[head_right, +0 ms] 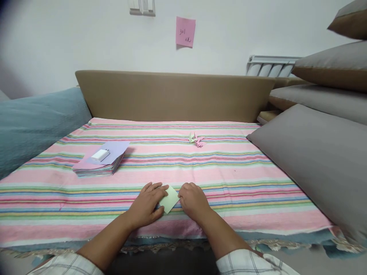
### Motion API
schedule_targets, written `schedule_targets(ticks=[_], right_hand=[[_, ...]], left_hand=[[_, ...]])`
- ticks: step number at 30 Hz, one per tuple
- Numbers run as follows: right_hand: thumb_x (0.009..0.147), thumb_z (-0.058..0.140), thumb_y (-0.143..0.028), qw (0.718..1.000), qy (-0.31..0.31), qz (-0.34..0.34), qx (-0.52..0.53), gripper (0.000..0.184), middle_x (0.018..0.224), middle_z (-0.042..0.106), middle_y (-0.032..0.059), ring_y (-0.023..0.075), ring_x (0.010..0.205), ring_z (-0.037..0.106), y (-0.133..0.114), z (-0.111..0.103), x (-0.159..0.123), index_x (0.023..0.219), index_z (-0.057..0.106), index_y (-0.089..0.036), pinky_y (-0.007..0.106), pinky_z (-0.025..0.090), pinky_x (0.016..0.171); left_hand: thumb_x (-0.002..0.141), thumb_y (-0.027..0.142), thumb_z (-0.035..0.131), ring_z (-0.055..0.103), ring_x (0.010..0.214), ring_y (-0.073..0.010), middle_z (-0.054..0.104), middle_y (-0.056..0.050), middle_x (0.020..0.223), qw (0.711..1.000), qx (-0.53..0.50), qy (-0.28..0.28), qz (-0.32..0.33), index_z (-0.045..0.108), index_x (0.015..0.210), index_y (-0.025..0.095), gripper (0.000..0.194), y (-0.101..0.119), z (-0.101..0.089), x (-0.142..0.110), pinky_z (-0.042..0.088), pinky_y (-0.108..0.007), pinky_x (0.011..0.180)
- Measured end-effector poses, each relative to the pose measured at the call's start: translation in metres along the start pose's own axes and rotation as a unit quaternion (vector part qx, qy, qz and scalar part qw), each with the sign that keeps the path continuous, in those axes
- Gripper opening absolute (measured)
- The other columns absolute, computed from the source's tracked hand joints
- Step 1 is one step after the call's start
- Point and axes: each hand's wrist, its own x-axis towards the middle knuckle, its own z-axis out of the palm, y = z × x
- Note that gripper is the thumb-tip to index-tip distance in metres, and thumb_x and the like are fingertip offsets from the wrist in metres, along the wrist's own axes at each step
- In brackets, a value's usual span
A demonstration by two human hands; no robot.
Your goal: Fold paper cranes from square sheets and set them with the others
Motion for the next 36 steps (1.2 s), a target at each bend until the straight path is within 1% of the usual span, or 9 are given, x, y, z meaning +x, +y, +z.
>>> schedule_targets(ticks=[6,13,18,22,24,26,29,33,36], right_hand=[[0.078,0.044,-0.008,1.0,-0.02,0.006,-0.018,0.022,0.083,0.06,0.0052,0.017,0.081,0.051,-0.002,-0.003,0.002,0.076,0.064,-0.017,0.027,0.037,0.075],[0.078,0.043,-0.008,0.999,-0.037,0.017,-0.026,0.023,0.082,0.06,0.006,0.0171,0.08,0.051,-0.005,-0.005,0.003,0.074,0.063,-0.016,0.027,0.036,0.073],[0.076,0.044,-0.009,1.0,-0.018,0.02,-0.011,0.02,0.08,0.059,0.0049,0.0164,0.077,0.049,-0.006,-0.005,0.003,0.072,0.062,-0.017,0.026,0.034,0.07],[0.08,0.049,-0.023,0.999,0.002,0.037,0.008,0.017,0.073,0.056,0.0032,0.0161,0.073,0.047,-0.007,-0.003,0.002,0.067,0.058,-0.018,0.026,0.032,0.065],[0.08,0.054,-0.034,0.998,0.015,0.054,0.026,0.018,0.076,0.056,0.0031,0.0171,0.075,0.048,-0.008,-0.001,0.002,0.075,0.06,-0.018,0.027,0.032,0.066],[0.078,0.057,-0.039,0.996,0.028,0.072,0.045,0.023,0.082,0.057,0.0035,0.0185,0.08,0.048,-0.01,0.003,0.002,0.089,0.062,-0.02,0.028,0.033,0.071],[0.076,0.058,-0.036,0.991,0.032,0.106,0.074,0.025,0.087,0.057,0.004,0.0198,0.085,0.049,-0.013,0.008,0.003,0.096,0.063,-0.022,0.03,0.033,0.076],[0.071,0.06,-0.028,0.98,0.043,0.152,0.117,0.017,0.094,0.058,0.0038,0.0203,0.088,0.05,-0.017,0.012,0.006,0.087,0.062,-0.022,0.033,0.033,0.08],[0.069,0.059,-0.026,0.974,0.054,0.162,0.146,0.015,0.094,0.059,0.0024,0.0205,0.088,0.051,-0.019,0.013,0.008,0.084,0.059,-0.022,0.035,0.032,0.082]], left_hand=[[0.074,0.025,0.054,0.044,0.115,-0.0284,0.056,-0.002,0.125,1.0,0.003,0.015,0.011,0.054,0.116,0.026,0.041,-0.004,-0.007,-0.015,0.029,-0.049,0.099],[0.073,0.017,0.052,0.051,0.107,-0.0245,0.064,0.0,0.111,0.998,0.005,0.047,0.032,0.06,0.103,0.024,0.032,-0.008,-0.012,-0.029,0.037,-0.042,0.094],[0.075,0.016,0.05,0.055,0.095,-0.022,0.068,-0.003,0.096,0.997,0.014,0.067,0.042,0.062,0.095,0.021,0.023,-0.007,-0.013,-0.03,0.043,-0.038,0.086],[0.081,0.018,0.046,0.057,0.086,-0.0207,0.066,-0.006,0.083,0.994,0.012,0.098,0.039,0.062,0.087,0.019,0.018,-0.005,-0.008,-0.027,0.045,-0.036,0.079],[0.082,0.019,0.045,0.057,0.082,-0.0197,0.064,-0.006,0.079,0.992,0.004,0.121,0.041,0.063,0.084,0.019,0.018,-0.005,-0.005,-0.025,0.045,-0.035,0.076],[0.083,0.02,0.045,0.057,0.079,-0.0191,0.063,-0.006,0.076,0.99,-0.002,0.136,0.04,0.063,0.082,0.019,0.018,-0.006,-0.002,-0.023,0.045,-0.034,0.074],[0.084,0.022,0.045,0.056,0.077,-0.0191,0.062,-0.006,0.074,0.99,0.005,0.137,0.033,0.062,0.081,0.019,0.018,-0.007,0.001,-0.022,0.044,-0.033,0.072],[0.086,0.024,0.045,0.056,0.077,-0.0193,0.063,-0.005,0.076,0.992,0.026,0.124,0.023,0.061,0.081,0.018,0.018,-0.008,0.003,-0.021,0.043,-0.034,0.072],[0.087,0.026,0.045,0.055,0.075,-0.0189,0.063,-0.005,0.074,0.991,0.032,0.127,0.011,0.061,0.079,0.018,0.019,-0.008,0.003,-0.02,0.042,-0.033,0.069]])
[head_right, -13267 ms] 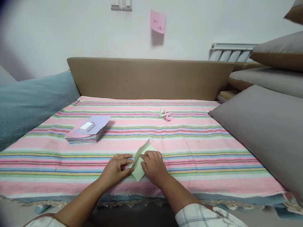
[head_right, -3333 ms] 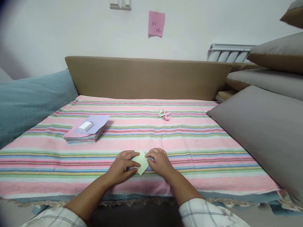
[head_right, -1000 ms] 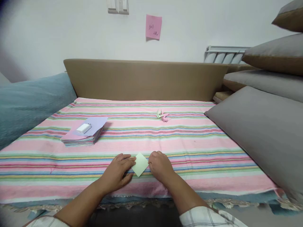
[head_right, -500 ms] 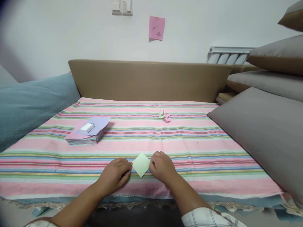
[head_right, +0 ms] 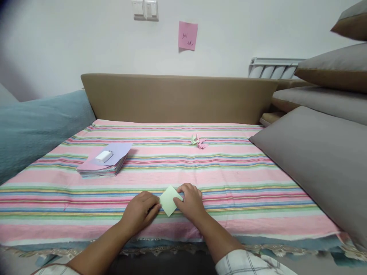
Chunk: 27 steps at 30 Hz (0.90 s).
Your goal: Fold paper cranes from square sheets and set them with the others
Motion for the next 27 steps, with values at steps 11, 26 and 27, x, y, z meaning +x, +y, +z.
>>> schedule_targets(ticks=[11,26,27], right_hand=[[0.073,0.055,-0.025,0.943,0.015,-0.002,0.331,0.034,0.076,0.052,-0.0025,0.0131,0.066,0.054,0.0,0.013,0.003,0.104,0.041,-0.022,0.025,0.041,0.058],[0.086,0.046,-0.037,0.921,-0.038,-0.133,0.364,0.029,0.107,0.06,0.0082,0.0186,0.096,0.057,-0.011,0.0,-0.015,0.11,0.053,-0.022,0.034,0.047,0.084],[0.085,0.047,-0.036,0.93,-0.015,-0.135,0.342,0.027,0.106,0.06,0.0085,0.0192,0.097,0.056,-0.01,0.0,-0.014,0.108,0.055,-0.022,0.035,0.046,0.086]], left_hand=[[0.085,0.023,0.05,0.06,0.083,-0.0177,0.068,-0.006,0.093,0.994,-0.037,0.097,0.025,0.065,0.092,0.022,0.016,0.002,0.007,0.009,0.045,-0.033,0.074],[0.074,0.039,0.062,0.058,0.065,-0.0108,0.06,0.002,0.078,0.776,-0.564,0.082,-0.271,0.046,0.089,0.02,0.029,0.031,0.013,0.02,0.047,-0.024,0.063],[0.075,0.039,0.06,0.057,0.062,-0.0099,0.059,0.003,0.073,0.763,-0.574,0.083,-0.286,0.045,0.088,0.019,0.028,0.03,0.013,0.021,0.047,-0.023,0.062]])
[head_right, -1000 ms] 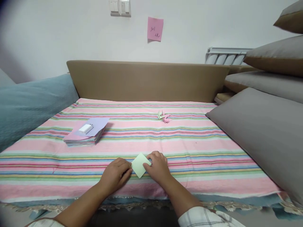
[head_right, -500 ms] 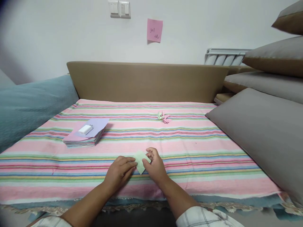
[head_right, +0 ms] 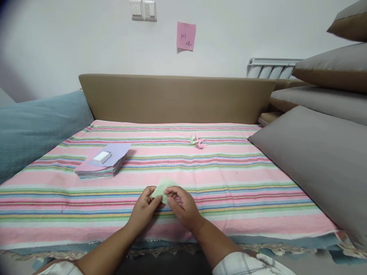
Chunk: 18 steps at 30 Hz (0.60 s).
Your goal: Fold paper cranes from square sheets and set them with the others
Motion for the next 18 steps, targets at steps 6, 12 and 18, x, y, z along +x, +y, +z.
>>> schedule_targets(ticks=[6,12,18], right_hand=[[0.077,0.056,-0.036,0.988,0.113,0.099,0.017,0.037,0.111,0.056,0.0107,0.0218,0.1,0.055,0.013,-0.006,0.014,0.11,0.05,-0.02,0.037,0.045,0.083],[0.07,0.063,-0.04,0.967,0.077,0.202,0.135,0.042,0.071,0.059,-0.0024,0.0114,0.057,0.054,0.019,-0.009,0.021,0.103,0.046,-0.019,0.025,0.042,0.055],[0.072,0.06,-0.041,0.968,0.046,0.215,0.118,0.04,0.067,0.056,-0.0032,0.0095,0.051,0.049,0.013,-0.011,0.023,0.102,0.05,-0.018,0.023,0.037,0.049]], left_hand=[[0.073,0.038,0.061,0.053,0.052,-0.008,0.056,0.007,0.062,0.998,-0.04,-0.013,-0.046,0.041,0.094,0.019,0.034,0.001,-0.004,0.002,0.044,-0.021,0.055],[0.07,0.033,0.062,0.055,0.055,-0.0106,0.054,0.007,0.06,0.999,-0.018,-0.013,-0.043,0.039,0.11,0.017,0.049,0.005,-0.005,0.003,0.04,-0.021,0.052],[0.071,0.033,0.061,0.053,0.053,-0.0098,0.053,0.007,0.059,0.999,-0.019,0.01,-0.039,0.039,0.112,0.017,0.05,0.001,-0.008,0.006,0.039,-0.021,0.052]])
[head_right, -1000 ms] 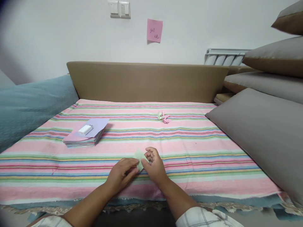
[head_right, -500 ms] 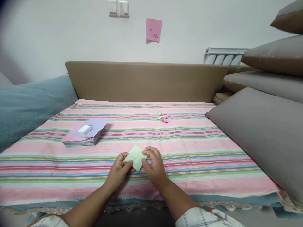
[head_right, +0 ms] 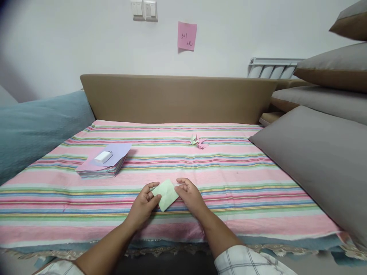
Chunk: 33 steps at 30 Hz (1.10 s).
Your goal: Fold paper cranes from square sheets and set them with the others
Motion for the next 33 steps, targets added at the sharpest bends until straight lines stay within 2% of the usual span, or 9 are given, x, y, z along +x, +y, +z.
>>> schedule_targets(ticks=[5,11,14,17,21,25,27,30,33], right_hand=[[0.069,0.061,-0.036,0.997,0.021,-0.036,-0.057,0.032,0.061,0.051,-0.006,0.0097,0.05,0.048,0.007,-0.003,0.003,0.094,0.052,-0.019,0.024,0.039,0.05],[0.07,0.057,-0.036,0.992,0.037,-0.028,-0.115,0.019,0.059,0.052,-0.0042,0.0103,0.05,0.049,-0.001,-0.009,0.003,0.077,0.057,-0.019,0.023,0.041,0.048],[0.067,0.06,-0.039,0.997,0.047,0.005,-0.057,0.025,0.063,0.056,-0.0023,0.0115,0.053,0.052,-0.001,-0.006,0.004,0.081,0.059,-0.019,0.025,0.044,0.049],[0.065,0.064,-0.042,0.999,0.033,0.008,-0.01,0.029,0.064,0.056,-0.0024,0.0104,0.051,0.051,0.003,0.0,0.005,0.082,0.059,-0.019,0.024,0.044,0.048],[0.067,0.064,-0.041,0.999,0.023,-0.023,-0.016,0.029,0.064,0.057,-0.0022,0.0098,0.052,0.051,0.006,0.006,0.005,0.082,0.059,-0.018,0.023,0.044,0.048],[0.07,0.063,-0.035,0.995,0.036,-0.075,-0.057,0.022,0.074,0.061,0.0015,0.0139,0.068,0.057,0.009,0.007,0.004,0.084,0.06,-0.018,0.027,0.048,0.064],[0.07,0.063,-0.032,0.995,0.03,-0.081,-0.056,0.024,0.082,0.062,0.0028,0.0151,0.076,0.058,0.01,0.008,0.004,0.089,0.06,-0.018,0.029,0.048,0.07],[0.07,0.063,-0.032,0.999,-0.013,-0.045,-0.001,0.034,0.08,0.061,0.0008,0.0136,0.07,0.058,0.009,0.007,0.004,0.1,0.054,-0.019,0.027,0.048,0.064],[0.068,0.063,-0.032,1.0,-0.022,-0.01,0.012,0.037,0.075,0.06,-0.0014,0.0115,0.058,0.056,0.005,0.002,0.005,0.101,0.052,-0.019,0.024,0.045,0.053]], left_hand=[[0.073,0.032,0.058,0.056,0.056,-0.0112,0.055,0.006,0.063,1.0,0.013,-0.017,0.01,0.036,0.116,0.018,0.05,-0.002,-0.001,-0.001,0.043,-0.025,0.057],[0.078,0.033,0.053,0.06,0.081,-0.0177,0.063,-0.007,0.1,0.962,0.254,0.019,0.095,0.05,0.112,0.021,0.036,-0.002,-0.014,-0.001,0.046,-0.034,0.076],[0.08,0.033,0.052,0.057,0.101,-0.0204,0.059,-0.01,0.114,0.981,0.162,-0.035,0.097,0.047,0.117,0.02,0.04,0.002,-0.011,-0.002,0.043,-0.036,0.087],[0.076,0.035,0.057,0.057,0.103,-0.0214,0.059,-0.01,0.114,0.994,0.005,-0.107,0.035,0.04,0.126,0.02,0.055,0.006,-0.003,-0.005,0.044,-0.035,0.086],[0.066,0.039,0.071,0.059,0.095,-0.0199,0.06,-0.009,0.109,0.991,-0.105,-0.079,-0.025,0.034,0.13,0.021,0.076,0.007,0.004,-0.008,0.047,-0.03,0.078],[0.067,0.031,0.069,0.06,0.076,-0.0143,0.061,-0.002,0.09,0.991,-0.122,0.0,-0.061,0.04,0.119,0.023,0.06,0.005,0.007,-0.008,0.05,-0.027,0.066],[0.069,0.027,0.066,0.061,0.078,-0.0141,0.061,-0.001,0.092,0.986,-0.146,0.017,-0.075,0.042,0.113,0.024,0.051,0.005,0.008,-0.008,0.051,-0.028,0.067],[0.071,0.025,0.064,0.062,0.082,-0.0146,0.061,-0.003,0.097,0.984,-0.16,-0.002,-0.079,0.042,0.11,0.023,0.044,0.006,0.009,-0.008,0.052,-0.029,0.069],[0.074,0.027,0.061,0.063,0.078,-0.0157,0.063,-0.004,0.092,0.993,-0.094,-0.017,-0.068,0.038,0.115,0.022,0.047,0.004,0.004,-0.007,0.052,-0.031,0.069]])
